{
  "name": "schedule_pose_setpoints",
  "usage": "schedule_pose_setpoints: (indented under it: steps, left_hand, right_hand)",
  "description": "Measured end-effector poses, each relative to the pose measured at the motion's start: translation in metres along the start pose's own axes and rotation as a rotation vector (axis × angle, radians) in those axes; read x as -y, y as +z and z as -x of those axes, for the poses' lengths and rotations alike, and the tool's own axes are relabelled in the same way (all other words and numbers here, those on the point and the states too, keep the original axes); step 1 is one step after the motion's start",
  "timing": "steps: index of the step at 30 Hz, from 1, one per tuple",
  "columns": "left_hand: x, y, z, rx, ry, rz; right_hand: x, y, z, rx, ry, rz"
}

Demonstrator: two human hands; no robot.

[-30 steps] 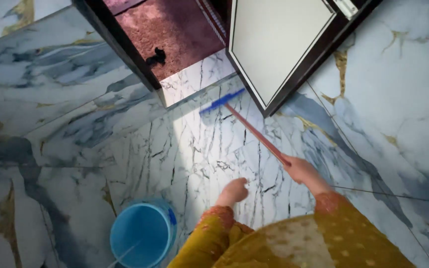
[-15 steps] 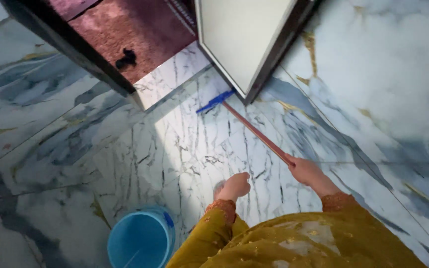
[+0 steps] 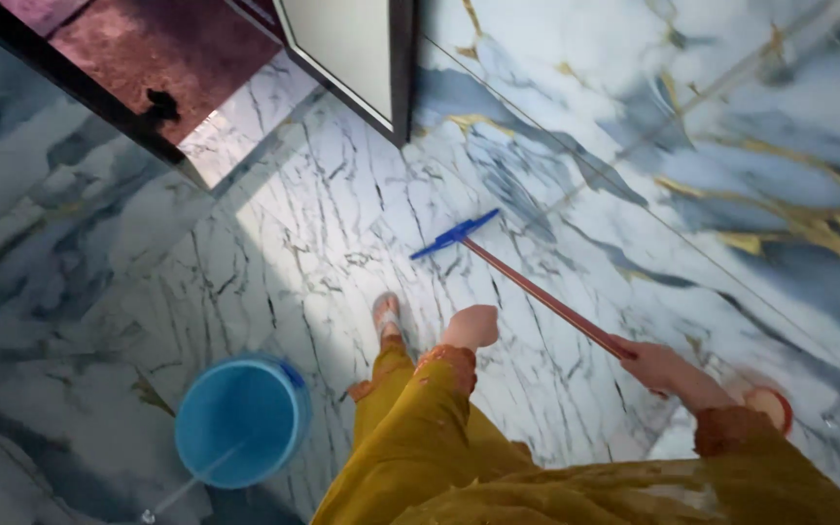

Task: Cleaning the bathroom floor using a squeegee and a bucket of water.

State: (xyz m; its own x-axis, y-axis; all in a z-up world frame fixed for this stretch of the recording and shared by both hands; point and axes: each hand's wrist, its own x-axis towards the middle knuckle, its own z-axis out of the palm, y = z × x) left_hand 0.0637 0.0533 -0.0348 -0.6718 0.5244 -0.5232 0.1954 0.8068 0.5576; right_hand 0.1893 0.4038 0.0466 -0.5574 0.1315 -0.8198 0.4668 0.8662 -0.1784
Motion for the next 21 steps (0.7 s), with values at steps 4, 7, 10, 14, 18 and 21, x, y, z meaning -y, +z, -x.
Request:
schedule_pose_setpoints:
  steps: [4,7,10,14,18,21]
  left_hand:
    - [-0.053,0.046,0.032,0.030,0.100,0.029]
    - [-0.075,0.065,0.049,0.127,0.175,-0.066]
    - [-0.087,0.064,0.066,0.141,0.152,-0.054]
    - [-0.070,0.067,0.079,0.153,0.115,-0.087]
    - [-0.025,0.054,0.089,0.194,0.053,-0.098]
    - [0.025,0.028,0.106,0.154,0.033,-0.063]
  right_hand:
    - [-0.076,0.035,0.084,0.064,0.079,-0.067]
    - [-0.096,0.049,0.143,0.083,0.152,-0.072]
    - [-0.120,0.069,0.177,0.027,0.344,0.039]
    - [-0.130,0.100,0.176,-0.148,-0.024,0.235]
    - [-0.025,0.094,0.169,-0.111,0.092,0.298]
    - [0.048,0.095,0.118,-0.232,-0.240,0.170]
